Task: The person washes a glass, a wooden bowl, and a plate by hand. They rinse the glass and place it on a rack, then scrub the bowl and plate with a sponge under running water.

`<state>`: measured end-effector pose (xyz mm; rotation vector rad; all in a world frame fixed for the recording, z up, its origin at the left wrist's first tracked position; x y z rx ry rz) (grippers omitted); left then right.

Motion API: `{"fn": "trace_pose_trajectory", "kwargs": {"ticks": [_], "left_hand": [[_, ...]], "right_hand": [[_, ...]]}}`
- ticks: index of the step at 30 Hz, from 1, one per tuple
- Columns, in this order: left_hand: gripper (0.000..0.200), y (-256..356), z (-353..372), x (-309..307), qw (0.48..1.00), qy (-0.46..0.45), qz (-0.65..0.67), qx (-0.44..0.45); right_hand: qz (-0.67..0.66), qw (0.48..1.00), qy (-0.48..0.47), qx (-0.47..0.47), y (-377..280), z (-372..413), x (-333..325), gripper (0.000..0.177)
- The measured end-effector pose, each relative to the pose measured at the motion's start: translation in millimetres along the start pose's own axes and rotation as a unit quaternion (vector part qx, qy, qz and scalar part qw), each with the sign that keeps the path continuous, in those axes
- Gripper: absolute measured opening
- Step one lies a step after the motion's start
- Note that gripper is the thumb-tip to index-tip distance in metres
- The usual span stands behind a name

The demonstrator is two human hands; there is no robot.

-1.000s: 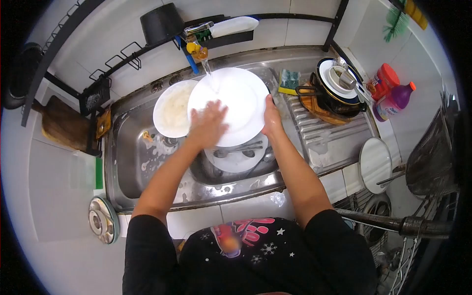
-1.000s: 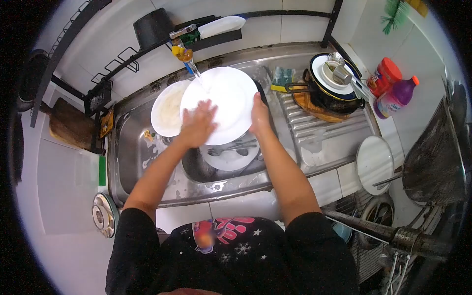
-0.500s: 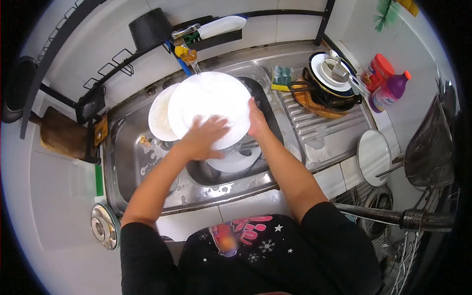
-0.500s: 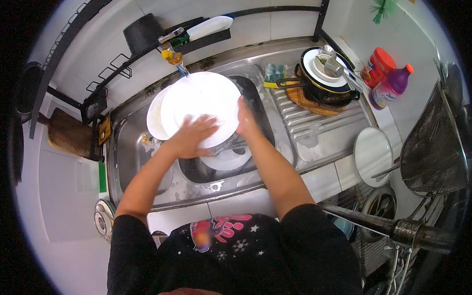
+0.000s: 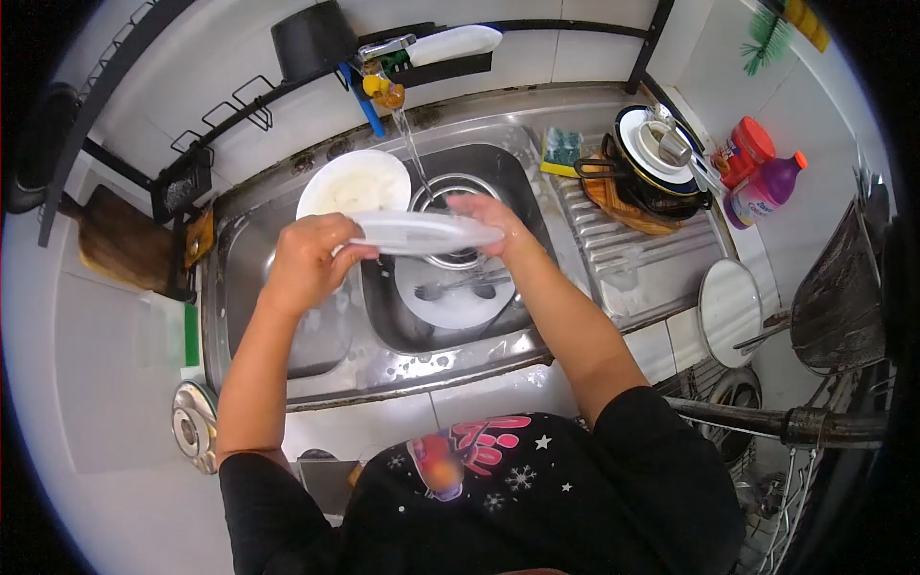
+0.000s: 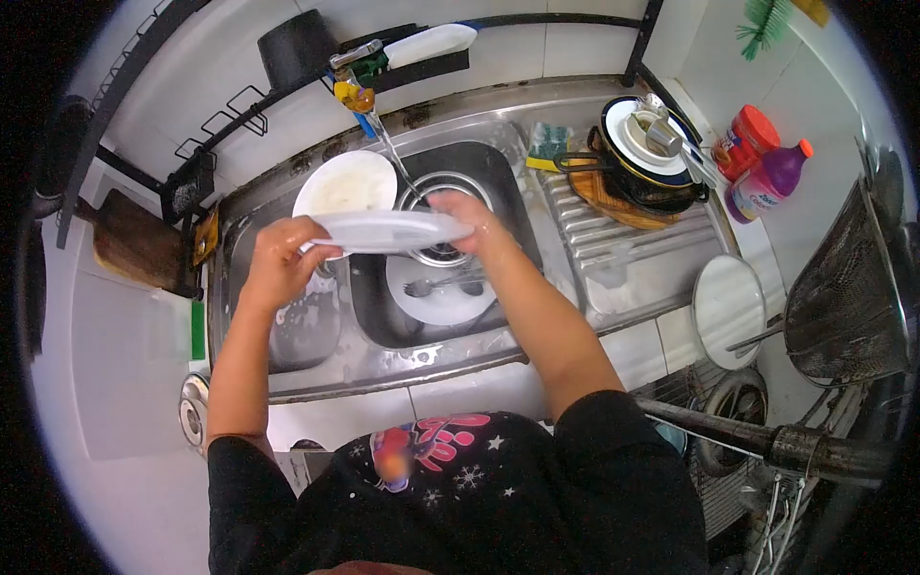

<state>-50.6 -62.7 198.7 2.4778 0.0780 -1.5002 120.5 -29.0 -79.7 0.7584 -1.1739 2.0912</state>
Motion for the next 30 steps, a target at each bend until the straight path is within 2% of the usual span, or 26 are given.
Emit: {"fn": "trace_pose_trajectory", "kwargs": {"ticks": [2, 4, 6, 7, 8, 11, 14, 15, 17, 19, 21, 25, 27, 30], "left_hand": [[0.021, -1, -9, -17, 0.995, 0.052, -0.006, -0.084], [0.030, -12, -11, -28, 0.984, 0.095, -0.024, -0.148], [0.031, -48, -2, -25, 0.965, 0.105, -0.007, -0.239], [0.032, -66, 5, -23, 0.953, 0.111, 0.001, -0.283], [0.031, -84, 13, -13, 0.934, 0.099, 0.074, -0.337], [0.032, -159, 60, 49, 0.858, 0.129, 0.261, -0.423], [0.039, -194, 79, 85, 0.804, 0.174, 0.313, -0.475], [0.041, -205, 85, 97, 0.781, 0.192, 0.330, -0.495], [0.043, -222, 83, 103, 0.835, 0.136, 0.170, -0.505], [0.043, -204, 59, 102, 0.857, 0.082, 0.005, -0.508], [0.043, -178, 35, 109, 0.856, 0.101, -0.022, -0.507], [0.054, -121, -31, 143, 0.919, 0.035, -0.133, -0.370], [0.052, -92, -60, 163, 0.945, 0.002, -0.147, -0.291], [0.044, -78, -81, 160, 0.951, -0.008, -0.161, -0.265]], "right_hand": [[-0.086, 0.991, -0.099, -0.020, -14, -1, 20, 0.045], [-0.073, 0.994, -0.077, -0.039, -22, 10, 32, 0.050], [-0.035, 0.998, -0.037, -0.040, -28, 32, 46, 0.057], [-0.006, 0.998, -0.038, -0.054, -28, 32, 46, 0.054], [0.022, 0.997, -0.040, -0.070, -28, 29, 45, 0.052], [0.058, 0.995, -0.020, -0.079, -24, 26, 32, 0.049], [0.025, 0.996, -0.019, -0.083, -22, 24, 22, 0.046], [0.018, 0.996, 0.013, -0.084, -24, 26, 20, 0.045], [0.004, 0.993, 0.076, -0.089, -29, 30, 16, 0.044], [0.010, 0.990, 0.099, -0.104, -35, 29, 10, 0.043], [0.008, 0.985, 0.126, -0.116, -40, 33, 5, 0.043], [0.007, 0.973, 0.184, -0.137, -41, 45, -6, 0.043], [0.012, 0.969, 0.198, -0.149, -37, 37, -19, 0.043], [0.001, 0.967, 0.193, -0.167, -36, 27, -38, 0.043]]}}
Point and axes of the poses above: each hand's wrist, its own z-axis away from the middle knuckle, its own x-axis out of the palm, y = z × x, the point moved 10 cm from there along -z, towards the middle knuckle, and after that the axes turned 8 degrees about x, right-handed, at the moved point
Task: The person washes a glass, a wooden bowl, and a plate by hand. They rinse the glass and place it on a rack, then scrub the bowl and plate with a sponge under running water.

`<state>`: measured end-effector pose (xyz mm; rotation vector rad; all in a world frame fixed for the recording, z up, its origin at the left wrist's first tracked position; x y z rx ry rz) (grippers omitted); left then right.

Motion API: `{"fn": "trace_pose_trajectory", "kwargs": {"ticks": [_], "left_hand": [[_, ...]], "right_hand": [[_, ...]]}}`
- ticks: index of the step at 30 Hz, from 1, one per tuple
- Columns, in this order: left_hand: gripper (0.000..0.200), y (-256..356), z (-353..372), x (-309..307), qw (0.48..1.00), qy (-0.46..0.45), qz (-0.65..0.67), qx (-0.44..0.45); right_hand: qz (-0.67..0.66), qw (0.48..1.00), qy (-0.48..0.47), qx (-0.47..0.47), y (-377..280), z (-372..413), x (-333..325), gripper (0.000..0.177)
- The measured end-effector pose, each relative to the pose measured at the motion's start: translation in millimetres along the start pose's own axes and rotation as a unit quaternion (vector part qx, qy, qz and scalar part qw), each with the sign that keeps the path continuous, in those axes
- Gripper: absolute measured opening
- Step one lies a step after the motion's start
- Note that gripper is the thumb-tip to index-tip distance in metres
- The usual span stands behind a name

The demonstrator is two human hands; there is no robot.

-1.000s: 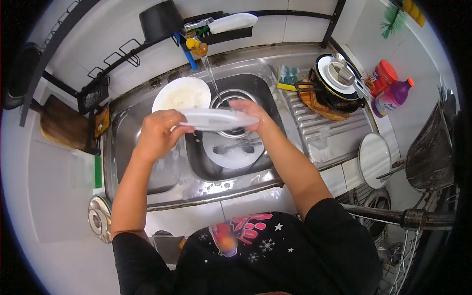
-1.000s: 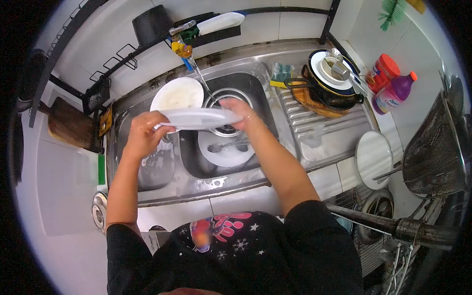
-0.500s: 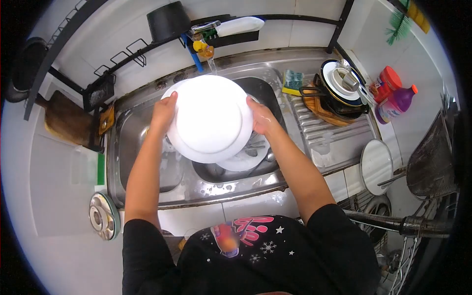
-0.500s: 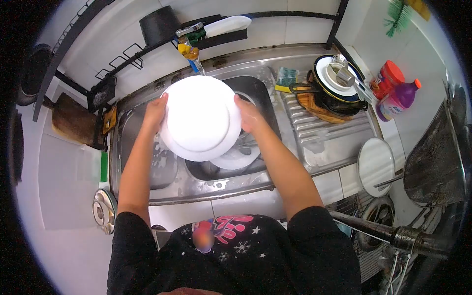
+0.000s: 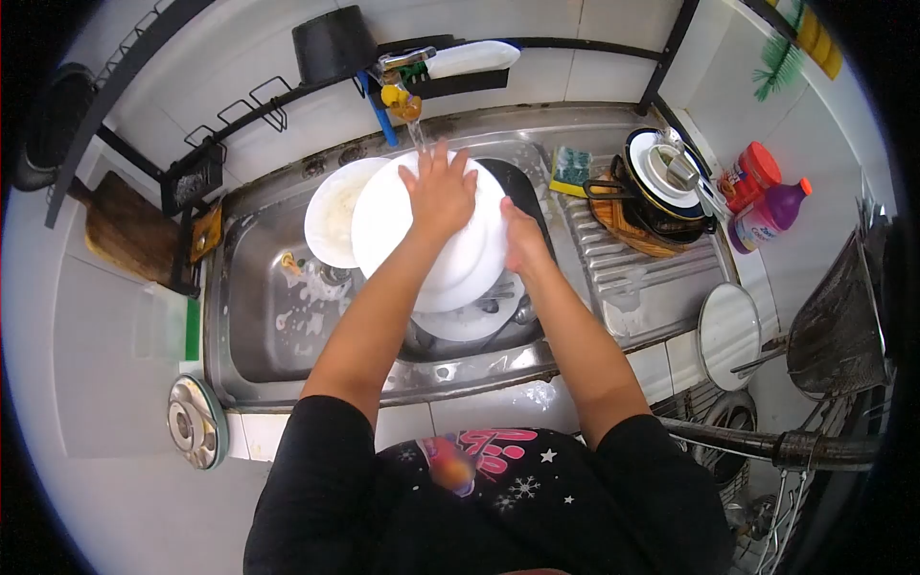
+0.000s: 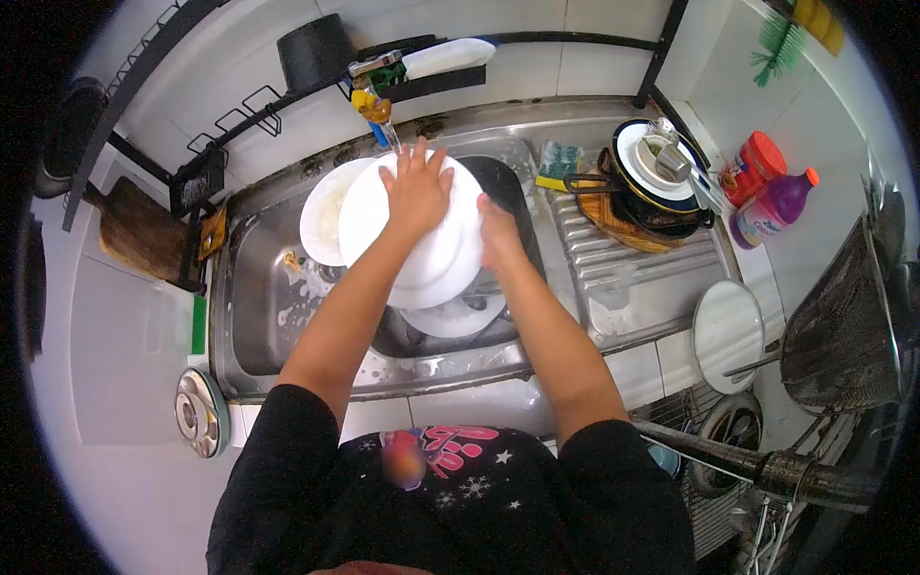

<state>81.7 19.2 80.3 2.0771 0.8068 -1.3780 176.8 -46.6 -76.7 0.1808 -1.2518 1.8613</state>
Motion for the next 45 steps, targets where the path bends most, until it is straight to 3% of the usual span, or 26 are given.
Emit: {"fn": "trace_pose_trajectory", "kwargs": {"ticks": [2, 5, 7, 9, 10, 11, 13, 16, 20, 23, 26, 29, 30, 34, 37, 38, 42, 45], "left_hand": [[0.042, -13, -17, 0, 1.000, 0.010, -0.008, -0.011], [0.041, -71, -22, 8, 0.977, -0.080, 0.089, -0.174], [0.044, -117, -23, 44, 0.961, -0.043, 0.237, -0.137], [0.047, -150, -3, 46, 0.937, -0.112, 0.232, -0.235], [0.044, -162, 14, 49, 0.885, -0.069, 0.352, -0.297], [0.041, -160, 27, 57, 0.818, -0.065, 0.484, -0.304], [0.036, -149, 47, 65, 0.631, -0.051, 0.714, -0.300], [0.032, -147, 61, 36, 0.615, -0.028, 0.750, -0.241], [0.036, -180, 91, 25, 0.620, 0.037, 0.714, -0.322], [0.038, -203, 114, 33, 0.573, 0.061, 0.728, -0.371], [0.040, -191, 126, 17, 0.562, 0.092, 0.723, -0.390], [0.041, -194, 131, 59, 0.507, 0.081, 0.782, -0.352], [0.039, -186, 140, 52, 0.536, 0.092, 0.743, -0.390], [0.038, -132, 147, 29, 0.528, 0.082, 0.762, -0.366], [0.034, -118, 150, 5, 0.595, 0.096, 0.714, -0.355], [0.030, -114, 152, -3, 0.622, 0.105, 0.697, -0.341], [0.027, -89, 157, -33, 0.725, 0.092, 0.637, -0.245], [0.022, -71, 161, -65, 0.812, 0.085, 0.556, -0.155]], "right_hand": [[-0.029, 1.000, -0.009, -0.006, -6, 3, -3, 0.043], [0.005, 0.999, 0.042, -0.014, -34, 32, -5, 0.043], [-0.007, 0.998, 0.040, -0.041, -42, 33, -13, 0.043], [-0.044, 0.998, 0.024, -0.038, -46, 30, -16, 0.045], [-0.056, 0.998, 0.010, -0.038, -47, 26, -15, 0.045], [-0.068, 0.997, -0.003, -0.037, -47, 20, -15, 0.045], [-0.085, 0.996, -0.020, -0.035, -44, 4, -14, 0.042], [-0.078, 0.996, -0.034, -0.038, -34, -16, -4, 0.037], [-0.036, 0.997, -0.068, -0.030, -19, -19, 28, 0.031], [-0.039, 0.995, -0.085, -0.021, -13, -15, 48, 0.028], [0.001, 0.997, -0.070, -0.024, -7, -35, 47, 0.028], [0.080, 0.995, -0.053, -0.020, -19, -31, 43, 0.029], [0.091, 0.995, -0.050, -0.010, -22, -34, 35, 0.031], [0.090, 0.995, 0.018, 0.031, -23, -29, 0, 0.031], [0.091, 0.994, 0.020, 0.061, 2, -41, -18, 0.036], [0.122, 0.991, 0.049, 0.027, 3, -35, -23, 0.043], [0.115, 0.982, 0.089, 0.120, 41, -30, -30, 0.055], [0.115, 0.983, 0.025, 0.141, 28, 11, 4, 0.059]]}}
Point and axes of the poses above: each hand's wrist, its own z-axis away from the middle knuckle, its own x-axis out of the palm, y = z × x, the point moved 10 cm from there along -z, towards the middle knuckle, and after that the axes turned 8 degrees about x, right-handed, at the moved point
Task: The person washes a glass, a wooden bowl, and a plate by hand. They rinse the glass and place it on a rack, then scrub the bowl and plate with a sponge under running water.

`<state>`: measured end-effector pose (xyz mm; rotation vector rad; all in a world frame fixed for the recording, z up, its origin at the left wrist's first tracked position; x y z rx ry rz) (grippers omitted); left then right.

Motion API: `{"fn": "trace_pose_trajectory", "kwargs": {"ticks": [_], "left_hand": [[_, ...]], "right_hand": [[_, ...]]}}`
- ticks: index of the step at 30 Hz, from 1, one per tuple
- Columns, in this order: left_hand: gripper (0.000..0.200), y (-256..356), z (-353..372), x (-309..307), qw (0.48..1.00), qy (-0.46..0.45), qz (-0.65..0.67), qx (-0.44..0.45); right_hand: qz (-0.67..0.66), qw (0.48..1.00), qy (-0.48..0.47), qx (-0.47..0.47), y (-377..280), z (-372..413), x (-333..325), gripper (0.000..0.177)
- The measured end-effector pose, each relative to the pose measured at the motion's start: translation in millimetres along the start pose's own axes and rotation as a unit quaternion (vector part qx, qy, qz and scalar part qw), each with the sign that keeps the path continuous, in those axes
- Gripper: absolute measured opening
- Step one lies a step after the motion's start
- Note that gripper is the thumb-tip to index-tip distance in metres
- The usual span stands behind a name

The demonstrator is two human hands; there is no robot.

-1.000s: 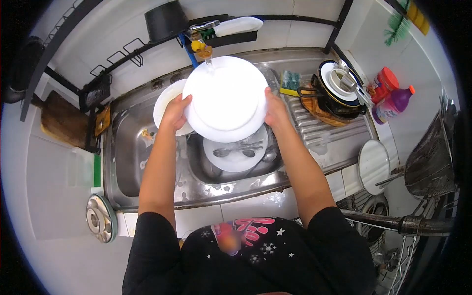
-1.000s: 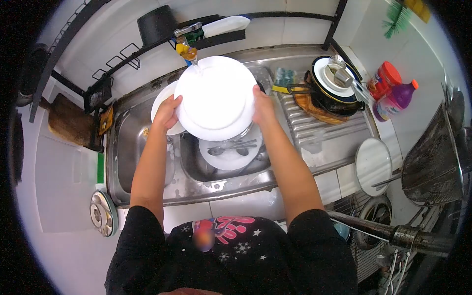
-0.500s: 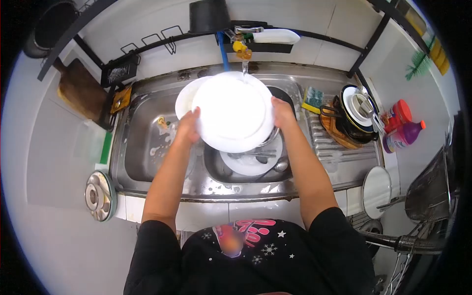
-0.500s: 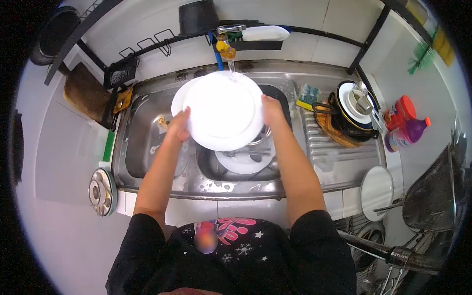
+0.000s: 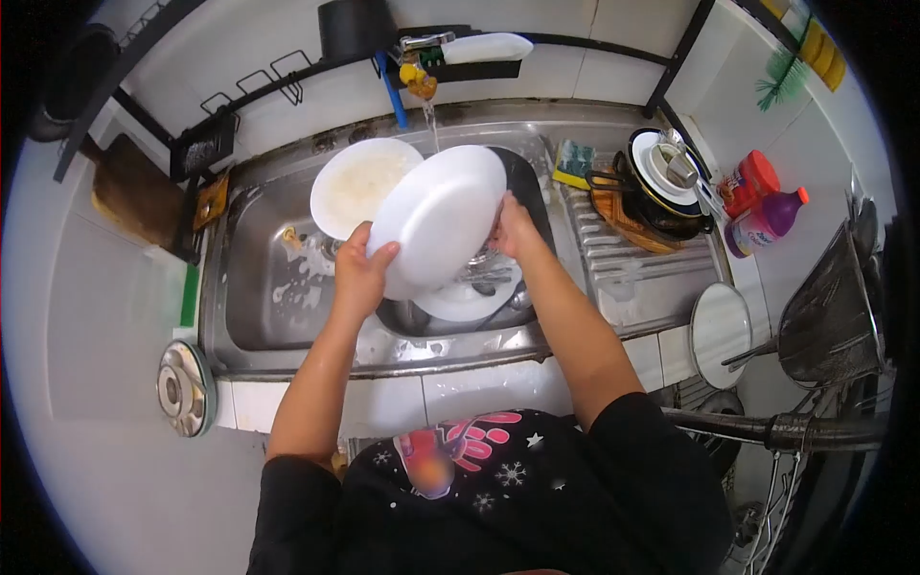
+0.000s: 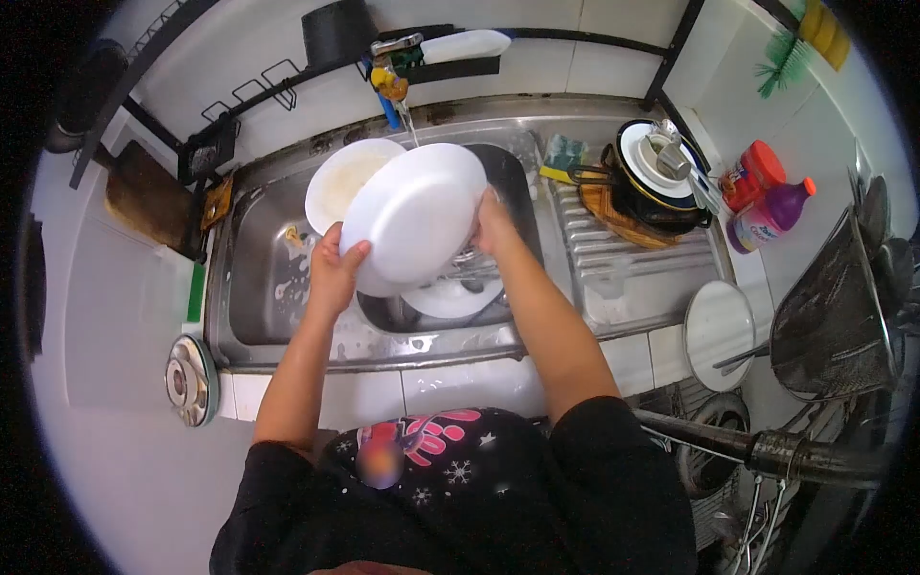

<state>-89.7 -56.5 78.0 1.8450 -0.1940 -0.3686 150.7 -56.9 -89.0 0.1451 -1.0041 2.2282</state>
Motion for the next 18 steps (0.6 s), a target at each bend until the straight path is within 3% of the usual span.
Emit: {"fn": "trace_pose_trajectory", "kwargs": {"ticks": [2, 10, 12, 14, 18], "left_hand": [[0.020, 22, 5, 3, 0.994, -0.035, -0.084, 0.062], [0.011, 58, 34, -4, 0.976, -0.053, -0.118, 0.173], [0.009, 78, 45, 3, 0.954, -0.081, -0.162, 0.240], [0.010, 77, 53, 5, 0.958, -0.077, -0.134, 0.240], [0.017, 63, 62, 10, 0.967, -0.096, -0.115, 0.208]], "right_hand": [[-0.008, 0.999, -0.044, 0.013, -3, -8, 2, 0.062], [-0.076, 0.970, -0.228, 0.024, -33, 92, 18, 0.071], [-0.116, 0.972, -0.202, 0.012, -30, 100, 13, 0.072], [-0.130, 0.965, -0.226, 0.012, -28, 103, 10, 0.078], [-0.123, 0.981, -0.150, 0.012, -18, 99, -4, 0.067]]}}
Point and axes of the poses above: each hand's wrist, its own z-axis away from the middle knuckle, its own x-axis out of the palm, y = z × x, the point moved 10 cm from there along -z, towards the middle knuckle, and after that the axes turned 8 degrees about x, right-handed, at the moved point
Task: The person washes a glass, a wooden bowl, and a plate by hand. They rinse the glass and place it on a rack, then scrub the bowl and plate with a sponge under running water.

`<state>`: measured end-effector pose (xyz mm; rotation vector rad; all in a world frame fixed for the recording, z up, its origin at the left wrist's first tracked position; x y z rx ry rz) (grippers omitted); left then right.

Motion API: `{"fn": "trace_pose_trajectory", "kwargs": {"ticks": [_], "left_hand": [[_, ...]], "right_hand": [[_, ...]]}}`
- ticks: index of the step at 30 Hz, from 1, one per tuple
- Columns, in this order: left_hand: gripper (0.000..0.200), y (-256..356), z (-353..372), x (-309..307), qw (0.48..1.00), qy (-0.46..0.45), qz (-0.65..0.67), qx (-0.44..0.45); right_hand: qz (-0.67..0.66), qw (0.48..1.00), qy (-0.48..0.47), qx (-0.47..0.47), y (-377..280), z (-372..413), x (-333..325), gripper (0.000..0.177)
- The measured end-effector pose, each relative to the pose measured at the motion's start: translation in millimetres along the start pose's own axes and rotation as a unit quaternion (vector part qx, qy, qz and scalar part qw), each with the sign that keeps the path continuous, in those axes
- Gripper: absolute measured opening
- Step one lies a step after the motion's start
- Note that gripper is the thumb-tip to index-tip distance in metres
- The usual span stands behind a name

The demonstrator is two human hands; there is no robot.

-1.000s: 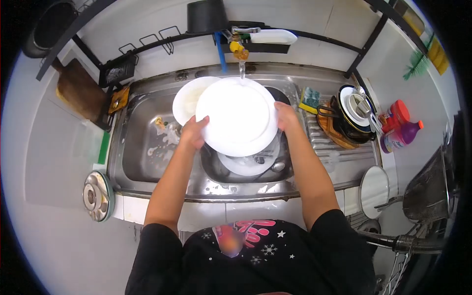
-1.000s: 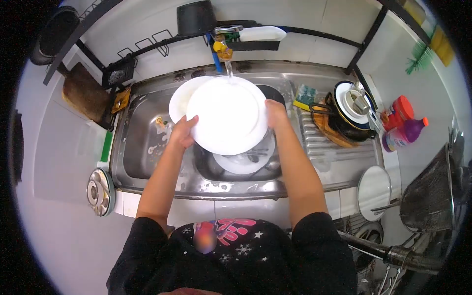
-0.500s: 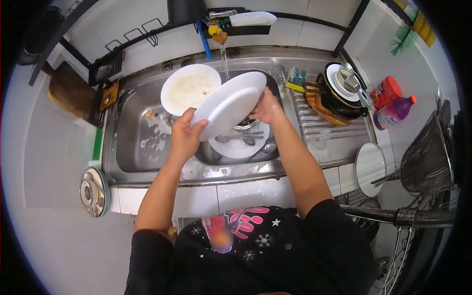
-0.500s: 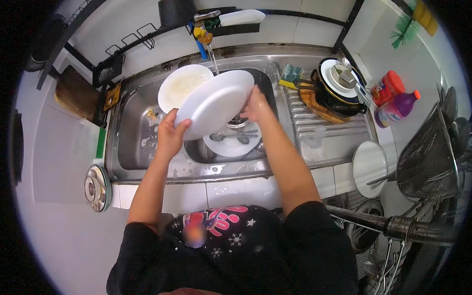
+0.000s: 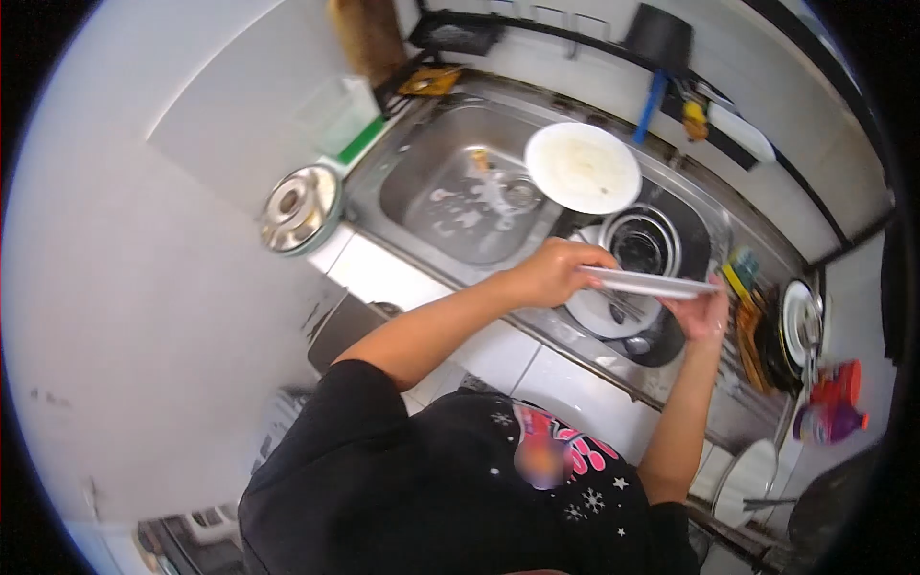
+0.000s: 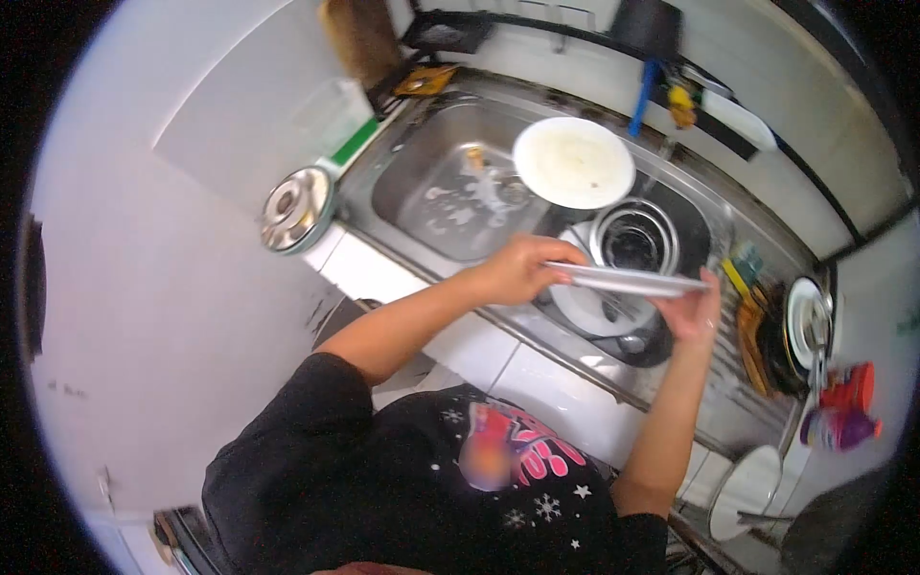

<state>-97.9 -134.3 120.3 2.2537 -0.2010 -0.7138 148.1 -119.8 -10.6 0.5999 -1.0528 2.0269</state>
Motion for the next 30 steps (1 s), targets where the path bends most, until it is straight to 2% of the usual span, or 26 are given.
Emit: {"fn": "trace_pose_trajectory", "kwargs": {"ticks": [3, 6, 8, 11, 15, 17, 20, 21, 22, 23, 24, 25, 26, 27, 28, 29, 30], "left_hand": [[0.023, -4, 13, 8, 0.998, -0.051, -0.006, -0.024], [0.023, -6, 24, 11, 0.998, -0.062, -0.007, 0.003], [0.034, -9, 33, 13, 0.995, -0.087, -0.025, 0.028], [0.042, -6, 38, 13, 0.987, -0.112, -0.066, 0.092], [0.045, -11, 38, 17, 0.970, -0.160, -0.105, 0.152], [0.049, -16, 40, 24, 0.950, -0.218, -0.146, 0.168], [0.060, -38, 36, 17, 0.965, -0.102, -0.205, 0.130], [0.065, -57, 40, 17, 0.959, -0.085, -0.259, 0.083], [0.065, -83, 42, 10, 0.982, -0.071, -0.170, -0.042], [0.067, -109, 48, 10, 0.981, -0.063, -0.078, -0.167], [0.069, -132, 60, 16, 0.955, -0.062, 0.015, -0.289], [0.068, -165, 75, 31, 0.909, 0.015, 0.217, -0.354], [0.062, -165, 74, 42, 0.858, 0.003, 0.345, -0.381], [0.058, -164, 73, 54, 0.784, -0.023, 0.465, -0.411], [0.055, -173, 66, 63, 0.760, -0.061, 0.525, -0.378], [0.056, -164, 57, 51, 0.792, -0.061, 0.472, -0.383], [0.056, -144, 46, 98, 0.778, -0.124, 0.485, -0.379]], "right_hand": [[-0.007, 0.999, -0.028, 0.027, 15, -17, -10, 0.060], [-0.006, 0.999, -0.021, 0.050, 24, -23, -32, 0.052], [0.024, 0.976, -0.173, 0.128, 27, -46, -57, 0.051], [0.152, 0.987, -0.037, 0.047, 33, 1, -28, 0.050], [0.165, 0.984, -0.017, 0.060, 41, 23, -31, 0.051], [0.194, 0.981, 0.001, 0.001, 29, 44, -22, 0.050], [0.260, 0.956, 0.071, -0.116, 6, 81, 10, 0.044], [0.299, 0.937, 0.092, -0.155, -1, 94, 28, 0.043], [0.338, 0.914, 0.114, -0.193, -5, 102, 43, 0.042], [0.400, 0.876, 0.112, -0.246, -10, 107, 61, 0.041], [0.459, 0.829, 0.116, -0.296, -14, 113, 79, 0.041], [0.505, 0.800, 0.122, -0.300, -8, 120, 103, 0.038], [0.546, 0.769, 0.141, -0.301, -5, 127, 125, 0.035], [0.601, 0.703, 0.149, -0.351, -5, 109, 121, 0.034], [0.623, 0.667, 0.122, -0.390, 3, 129, 155, 0.034], [0.649, 0.616, 0.086, -0.439, 10, 111, 162, 0.040], [0.675, 0.581, 0.080, -0.448, 17, 122, 186, 0.048]]}}
Point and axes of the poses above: each hand's wrist, its own z-axis away from the middle knuckle, its own x-axis out of the palm, y = z × x, the point moved 10 cm from there along -z, towards the middle knuckle, and after that the axes turned 8 degrees about x, right-handed, at the moved point
